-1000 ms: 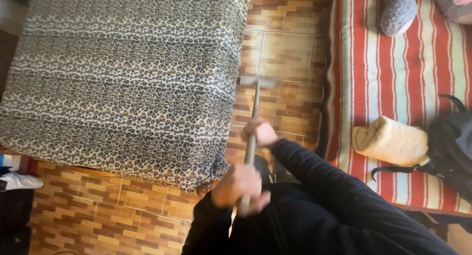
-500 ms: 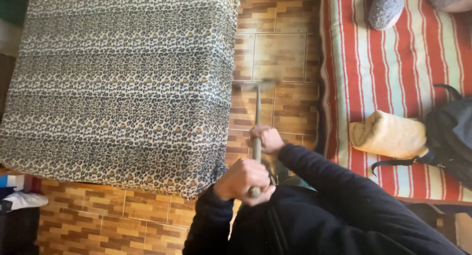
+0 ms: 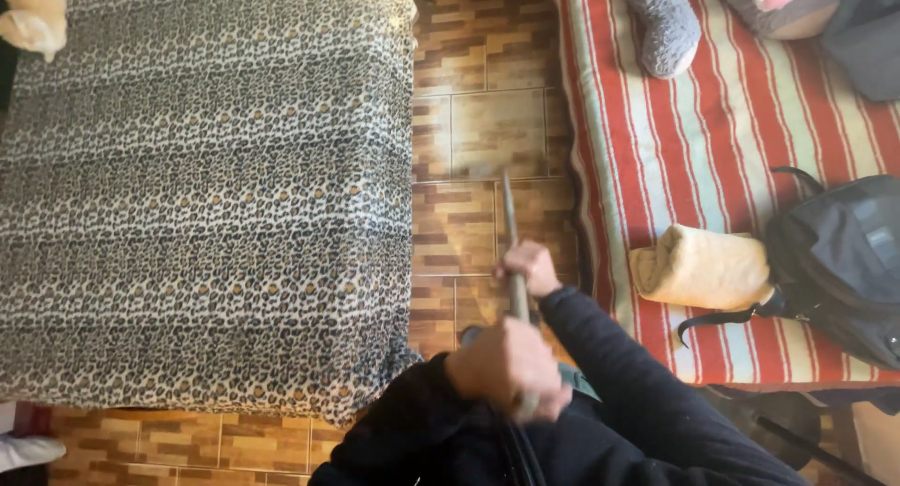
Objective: Sweeping the floor in a bedroom using a broom.
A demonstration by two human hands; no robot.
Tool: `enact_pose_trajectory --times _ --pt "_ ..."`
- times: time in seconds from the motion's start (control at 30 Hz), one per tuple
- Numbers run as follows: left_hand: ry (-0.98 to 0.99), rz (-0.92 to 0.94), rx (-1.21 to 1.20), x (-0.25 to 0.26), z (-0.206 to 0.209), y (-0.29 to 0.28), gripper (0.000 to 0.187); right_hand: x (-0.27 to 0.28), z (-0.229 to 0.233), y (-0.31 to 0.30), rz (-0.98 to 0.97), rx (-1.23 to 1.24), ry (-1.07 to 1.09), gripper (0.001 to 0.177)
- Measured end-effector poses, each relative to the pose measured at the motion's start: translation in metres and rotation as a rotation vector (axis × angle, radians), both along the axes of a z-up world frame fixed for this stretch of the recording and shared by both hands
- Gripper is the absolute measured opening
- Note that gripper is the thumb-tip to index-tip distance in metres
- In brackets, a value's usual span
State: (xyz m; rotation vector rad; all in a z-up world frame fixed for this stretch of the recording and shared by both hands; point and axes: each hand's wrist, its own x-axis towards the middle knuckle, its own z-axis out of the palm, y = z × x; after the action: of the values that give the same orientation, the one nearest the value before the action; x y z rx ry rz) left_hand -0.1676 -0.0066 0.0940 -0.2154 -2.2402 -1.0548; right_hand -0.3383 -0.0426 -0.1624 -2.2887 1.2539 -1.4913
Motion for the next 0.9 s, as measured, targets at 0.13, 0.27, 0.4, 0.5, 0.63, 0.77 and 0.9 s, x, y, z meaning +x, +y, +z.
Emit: enact_pose_trajectory --times 0.13,0.27,0.4,0.5,0.63,0.77,0.9 --pt "-0.139 0.252 0.002 -0.051 -0.152 -0.017 0.025 -0.072 -0.067 -0.036 -0.244 0.475 0.152 0.009" --pt "-0.238 0.319 -0.031 -0.074 -0.232 -0.011 0.015 -0.113 -0.139 -0.033 -0.286 0.800 0.501 0.049" --pt "-0.219 0.197 0.120 -0.065 -0.183 0.001 0.013 -0.107 -0.111 -0.026 -0.323 0.915 0.514 0.051" --pt "-0.311 0.123 0.184 -0.042 -0.073 -0.011 0.027 -0.072 -0.064 -0.013 -0.307 0.766 0.264 0.049" --pt "-0.193 -0.092 0.173 -0.017 0.034 -0.014 0.028 -0.007 0.000 0.027 -0.070 0.559 -0.110 0.011" --pt "-0.103 -0.505 0.179 0.007 0.060 -0.013 0.023 0.035 0.041 0.073 0.234 0.486 -0.242 0.018" --pt "-0.208 -0.525 0.323 0.055 -0.049 0.036 0.020 0.045 0.035 0.085 0.297 0.469 -0.216 0.026"
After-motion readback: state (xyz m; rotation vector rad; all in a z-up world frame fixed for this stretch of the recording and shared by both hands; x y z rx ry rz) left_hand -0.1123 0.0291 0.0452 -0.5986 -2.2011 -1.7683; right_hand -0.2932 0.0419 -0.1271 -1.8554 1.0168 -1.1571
